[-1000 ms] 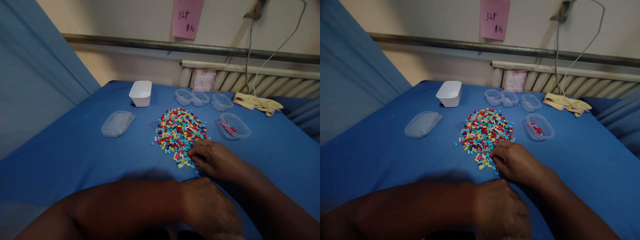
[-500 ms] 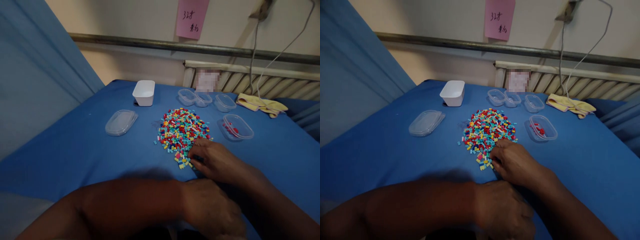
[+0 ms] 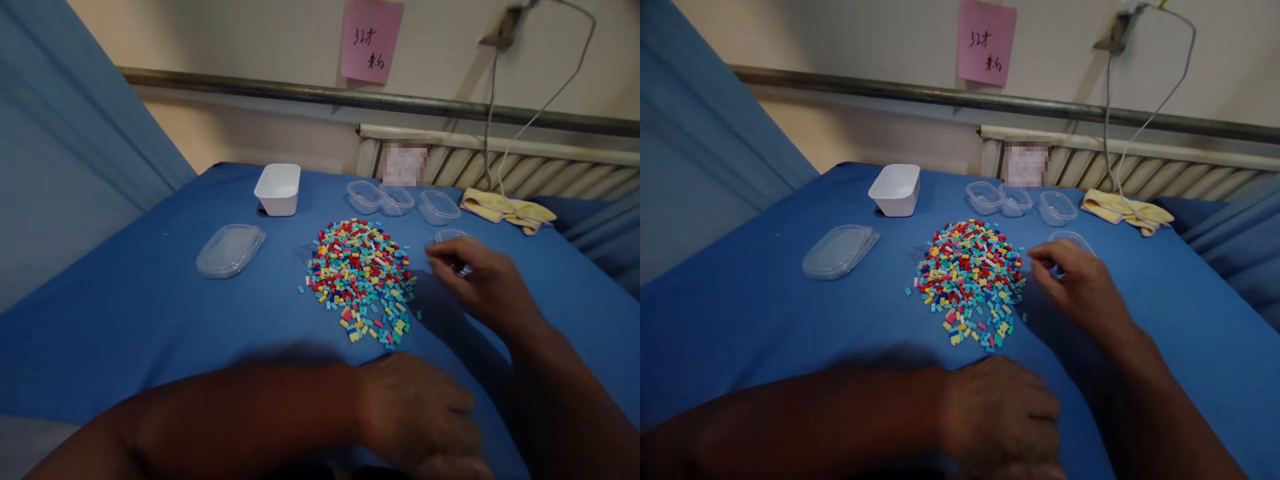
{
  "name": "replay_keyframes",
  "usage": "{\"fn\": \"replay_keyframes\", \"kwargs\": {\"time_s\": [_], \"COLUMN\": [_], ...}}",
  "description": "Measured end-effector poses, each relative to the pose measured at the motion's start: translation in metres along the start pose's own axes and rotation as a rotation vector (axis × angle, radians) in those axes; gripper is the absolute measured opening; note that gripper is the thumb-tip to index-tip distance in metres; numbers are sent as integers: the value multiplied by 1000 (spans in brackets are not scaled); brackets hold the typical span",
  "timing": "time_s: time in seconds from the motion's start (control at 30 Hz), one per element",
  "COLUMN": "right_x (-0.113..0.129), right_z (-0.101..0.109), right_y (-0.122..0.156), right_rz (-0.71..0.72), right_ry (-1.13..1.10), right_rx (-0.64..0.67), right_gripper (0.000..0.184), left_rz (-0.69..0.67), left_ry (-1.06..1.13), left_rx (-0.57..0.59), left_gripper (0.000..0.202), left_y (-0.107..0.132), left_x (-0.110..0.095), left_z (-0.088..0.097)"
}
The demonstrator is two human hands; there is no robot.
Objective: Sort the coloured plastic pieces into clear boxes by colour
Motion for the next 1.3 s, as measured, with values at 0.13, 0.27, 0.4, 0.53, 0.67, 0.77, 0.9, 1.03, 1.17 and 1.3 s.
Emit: {"fn": "replay_keyframes", "kwargs": {"time_s": [0.13, 0.27, 0.4, 0.53, 0.67, 0.77, 0.9, 1.03, 1.17, 1.3], "right_x": [-53, -61, -27, -8, -5, -3, -12, -15, 7, 31], "right_z": [32, 29, -3, -38, -46, -42, -32, -32, -43, -55], "right_y": [2, 5, 6, 12, 17, 18, 15, 12, 14, 18], "right_rz": [-117, -98, 80, 130, 106, 51, -38, 29, 184, 347], "right_ry": [340, 397, 156, 83, 22, -93, -133, -31, -95, -124], "right_rx": [-156, -140, 19, 245, 336, 429, 353, 255, 234, 253], "right_gripper": [19, 22, 23, 33, 34, 27, 23, 20, 30, 37], "left_rz": [86, 362, 358, 134, 20, 21, 13, 3, 25, 32], "left_ry": [-86, -187, -233, -180, -143, -137, -153, -177, -191, -200], "left_rx": [-108, -193, -191, -162, -174, -218, -233, -248, -230, -175], "left_gripper": [48, 39, 40, 46, 44, 43, 42, 43, 42, 41], "left_y": [3, 7, 7, 8, 10, 11, 10, 10, 9, 9], "left_x": [8, 20, 19, 9, 5, 5, 5, 5, 4, 4], "left_z": [4, 17, 19, 10, 3, 4, 6, 8, 6, 2]}}
Point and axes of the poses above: each hand's wrist, its own y-axis away from the middle knuckle, its own z-axis out of the back of the hand, x = y × z, the point moved 4 cm from there along -y, towards the middle knuckle, and after that the axes turned 4 degrees about -x, right-handed, at the moved point
